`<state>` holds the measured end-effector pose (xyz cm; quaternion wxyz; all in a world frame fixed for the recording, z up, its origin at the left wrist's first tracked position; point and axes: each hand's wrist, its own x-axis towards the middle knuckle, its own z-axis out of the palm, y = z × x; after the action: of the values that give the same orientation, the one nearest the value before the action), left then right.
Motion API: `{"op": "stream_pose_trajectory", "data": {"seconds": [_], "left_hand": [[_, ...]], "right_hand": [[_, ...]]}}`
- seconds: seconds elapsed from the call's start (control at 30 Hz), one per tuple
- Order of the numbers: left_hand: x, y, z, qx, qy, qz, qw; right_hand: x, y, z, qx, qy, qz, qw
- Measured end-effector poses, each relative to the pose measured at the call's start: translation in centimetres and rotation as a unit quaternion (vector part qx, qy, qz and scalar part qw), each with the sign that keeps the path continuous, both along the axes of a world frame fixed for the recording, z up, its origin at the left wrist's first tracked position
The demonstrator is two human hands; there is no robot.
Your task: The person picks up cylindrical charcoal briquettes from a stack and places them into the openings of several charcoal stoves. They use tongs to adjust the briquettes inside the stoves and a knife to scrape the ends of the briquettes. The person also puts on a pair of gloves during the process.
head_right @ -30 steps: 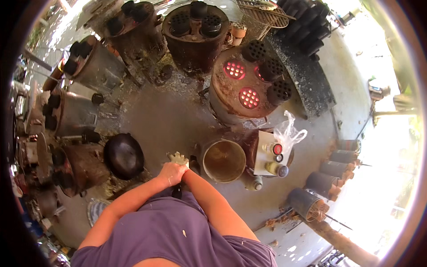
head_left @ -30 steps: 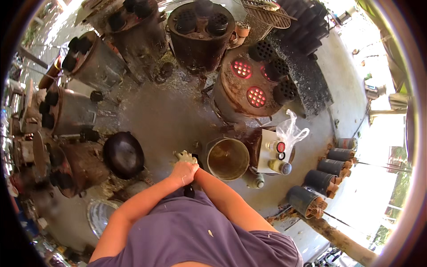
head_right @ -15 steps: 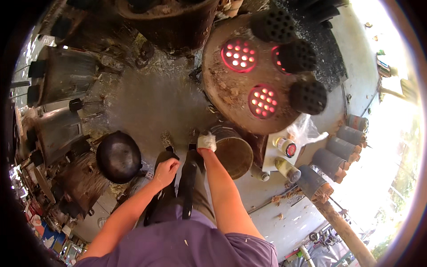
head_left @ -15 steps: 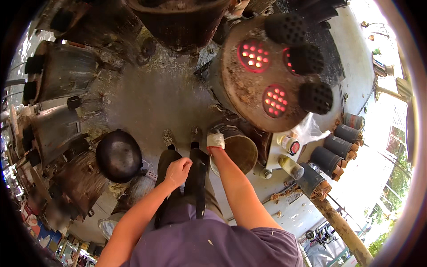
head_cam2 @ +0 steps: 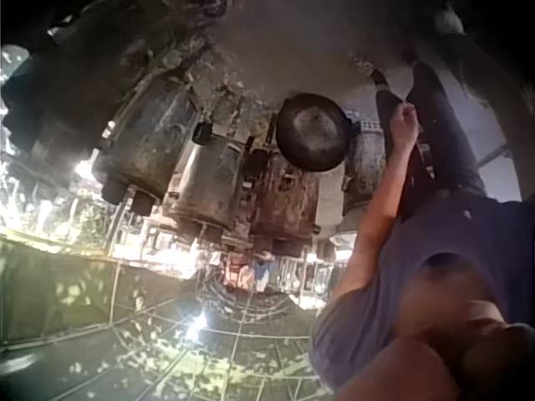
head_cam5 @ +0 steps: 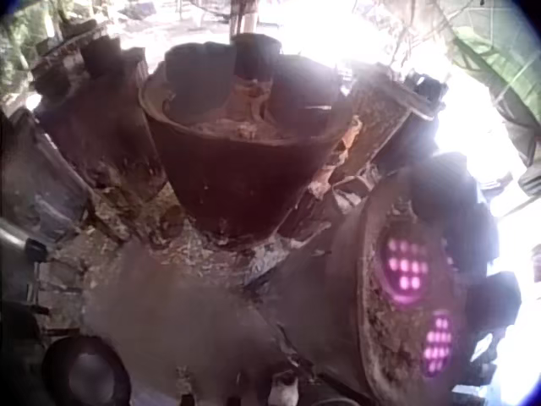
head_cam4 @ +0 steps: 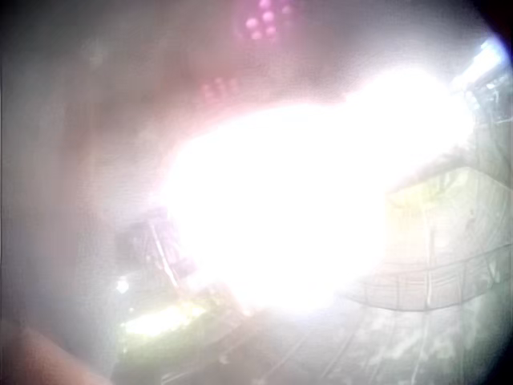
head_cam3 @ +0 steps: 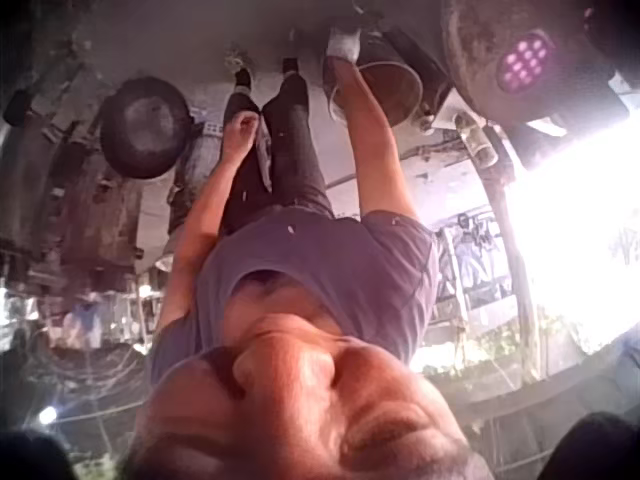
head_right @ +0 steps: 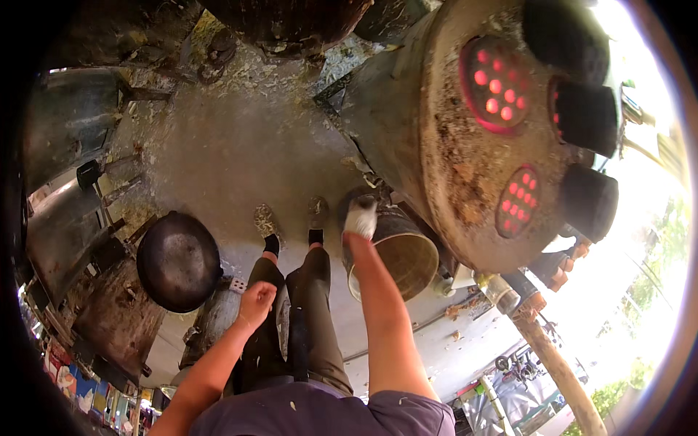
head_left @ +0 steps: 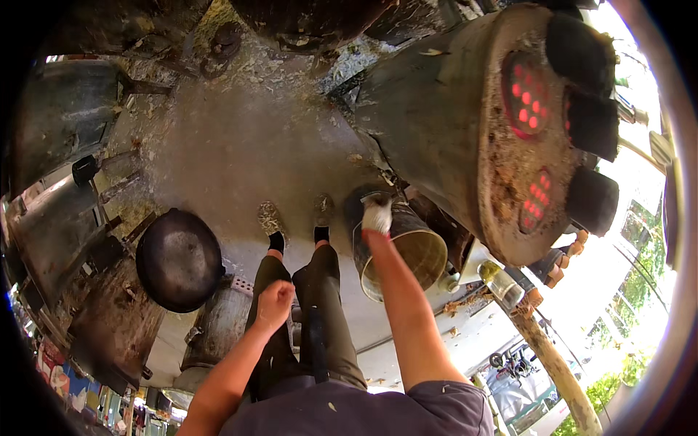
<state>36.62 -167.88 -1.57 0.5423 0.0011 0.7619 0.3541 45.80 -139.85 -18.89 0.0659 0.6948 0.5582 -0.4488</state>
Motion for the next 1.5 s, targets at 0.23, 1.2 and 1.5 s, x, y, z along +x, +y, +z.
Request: {"op": "stream_pose_trajectory", "data": {"seconds": [0.23, 1.2, 1.5], "left_hand": [[-3.0, 5.8, -0.4, -0.076, -0.409, 0.241, 0.877], [-1.3, -7.3, 2.7, -0.015, -0.284, 0.444, 0.85], [-6.8, -9.3, 11.0, 0.019, -0.249, 0.381, 0.89]], "right_hand": [[-1.1, -15.3, 20.3, -0.144, 0.227, 0.176, 0.947], [-0.3, 0.3, 20.5, 0.255, -0.01, 0.287, 0.923], [3.4, 0.5, 43.3, 0.026, 0.403, -0.317, 0.858]]}}
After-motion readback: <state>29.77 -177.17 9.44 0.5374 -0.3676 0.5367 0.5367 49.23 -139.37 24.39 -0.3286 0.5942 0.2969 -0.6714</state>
